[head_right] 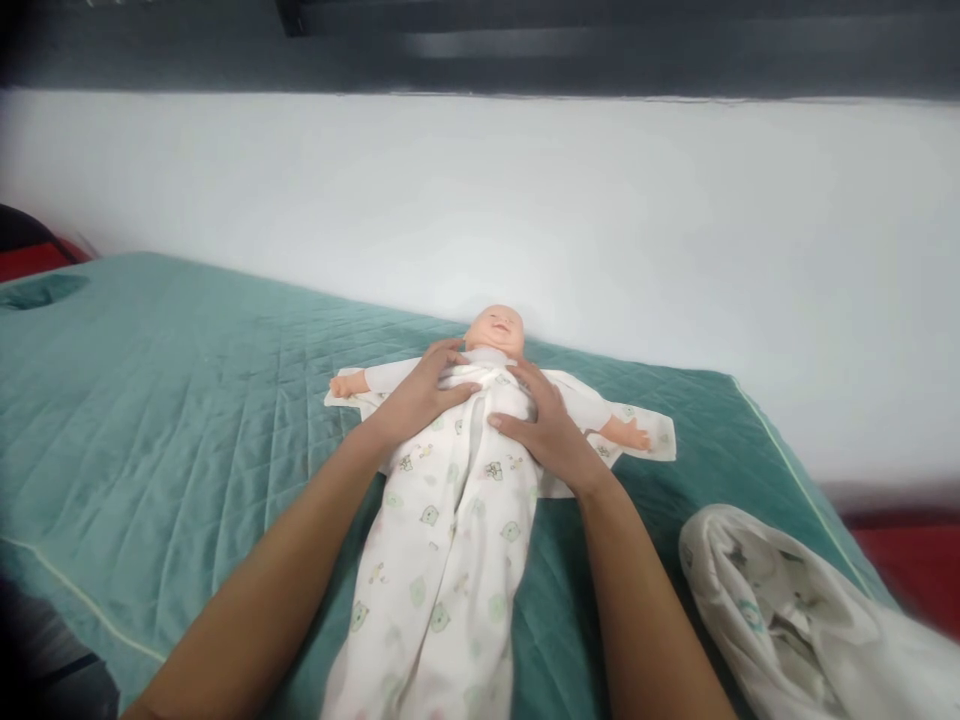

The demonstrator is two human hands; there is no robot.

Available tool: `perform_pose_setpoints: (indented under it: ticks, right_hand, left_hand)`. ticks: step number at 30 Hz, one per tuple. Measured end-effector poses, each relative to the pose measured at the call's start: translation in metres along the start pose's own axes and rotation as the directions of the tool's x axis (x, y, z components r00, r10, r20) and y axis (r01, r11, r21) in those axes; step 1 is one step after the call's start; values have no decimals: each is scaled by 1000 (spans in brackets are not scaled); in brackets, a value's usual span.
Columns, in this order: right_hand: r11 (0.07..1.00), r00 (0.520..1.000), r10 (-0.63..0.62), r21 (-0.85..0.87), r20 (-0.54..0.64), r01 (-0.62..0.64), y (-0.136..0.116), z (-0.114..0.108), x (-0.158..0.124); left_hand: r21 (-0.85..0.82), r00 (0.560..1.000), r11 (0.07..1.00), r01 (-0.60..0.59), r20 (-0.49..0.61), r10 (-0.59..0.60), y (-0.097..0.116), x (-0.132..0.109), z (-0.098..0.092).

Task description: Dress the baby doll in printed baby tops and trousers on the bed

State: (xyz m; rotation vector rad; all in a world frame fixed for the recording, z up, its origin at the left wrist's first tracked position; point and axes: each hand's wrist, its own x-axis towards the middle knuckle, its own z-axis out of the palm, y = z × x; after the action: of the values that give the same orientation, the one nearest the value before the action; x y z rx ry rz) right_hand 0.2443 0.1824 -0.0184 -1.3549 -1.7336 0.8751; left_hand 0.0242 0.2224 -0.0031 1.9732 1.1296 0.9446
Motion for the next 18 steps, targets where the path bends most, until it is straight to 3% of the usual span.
perform_pose_setpoints:
  ticks: [13, 18]
  right_hand:
    - [1000, 1000, -21, 21, -15, 21, -3, 1, 0]
    - [1000, 1000, -13, -8, -12, 13, -4, 1, -1]
  left_hand:
    - [78, 998, 996, -52, -18, 53, 4, 2, -1]
    - [335, 982, 924, -184, 16, 190, 8, 0, 2]
